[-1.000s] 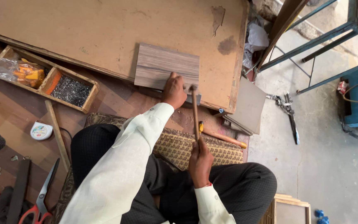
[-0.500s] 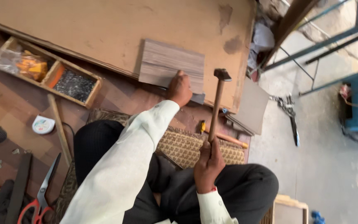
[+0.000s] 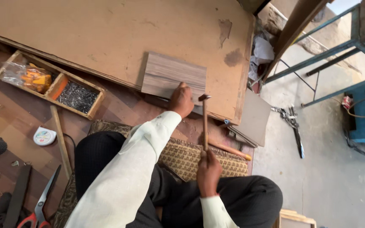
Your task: The person sits on the floor and assembles picture frames by attaching backing boards to wooden frames. They use a hammer to drive nails and staples into the frame edges to secure the backing. The person repeatedly picks up frames, aligns them, and fastens them before setting them aside.
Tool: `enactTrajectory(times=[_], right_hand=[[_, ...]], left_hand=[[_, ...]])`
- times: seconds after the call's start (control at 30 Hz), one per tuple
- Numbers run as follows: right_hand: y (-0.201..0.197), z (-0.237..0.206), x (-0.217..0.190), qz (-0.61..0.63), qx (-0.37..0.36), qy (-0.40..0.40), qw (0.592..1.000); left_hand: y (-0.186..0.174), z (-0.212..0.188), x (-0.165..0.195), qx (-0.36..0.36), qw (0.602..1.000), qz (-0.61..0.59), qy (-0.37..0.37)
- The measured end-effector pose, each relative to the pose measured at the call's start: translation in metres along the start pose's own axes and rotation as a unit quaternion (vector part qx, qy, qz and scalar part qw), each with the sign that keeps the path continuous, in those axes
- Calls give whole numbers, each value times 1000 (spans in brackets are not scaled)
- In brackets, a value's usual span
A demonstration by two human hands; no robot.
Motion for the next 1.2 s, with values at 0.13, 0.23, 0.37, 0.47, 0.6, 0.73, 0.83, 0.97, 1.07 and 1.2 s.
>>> enactTrajectory(times=[0.13, 0.23, 0.37, 0.47, 0.6, 0.73, 0.83, 0.97, 1.07, 1.2], right_hand=[[-20, -11, -8, 71, 107, -111, 986], [12, 5, 7, -74, 12, -74, 994], [33, 18, 54, 51, -70, 62, 994], [37, 20, 63, 149, -73, 84, 983], [31, 12, 62, 153, -38, 99, 982], [24, 13, 51, 157, 12, 86, 984], [19, 14, 29, 81, 45, 3, 996], [46, 7, 28, 23, -46, 48, 998], [51, 4, 11, -44, -39, -8, 998], [51, 3, -1, -54, -24, -42, 997]], left_hand=[[1, -4, -2, 3, 1000, 6, 6], [4, -2, -11, -24, 999, -13, -36], [-7, -1, 0, -44, 998, -45, -22], [-25, -1, 19, -109, 991, -67, 37], [-127, -23, 9, 57, 970, 236, 16], [-140, -24, -9, 20, 985, 154, -76], [-132, -21, -4, 29, 983, 168, -60], [-130, -23, -8, 42, 989, 134, -37], [-127, -22, -20, 35, 991, 120, -38], [-115, -24, -28, 32, 995, 95, -23]])
Point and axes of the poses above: each hand's wrist, its own z-axis towards the middle knuckle, its own y-axis out of the palm, x = y × z, the point moved 10 cm from there along z, towards the middle knuckle, and after that the axes turned 10 degrees about -z, right-handed, at the moved point
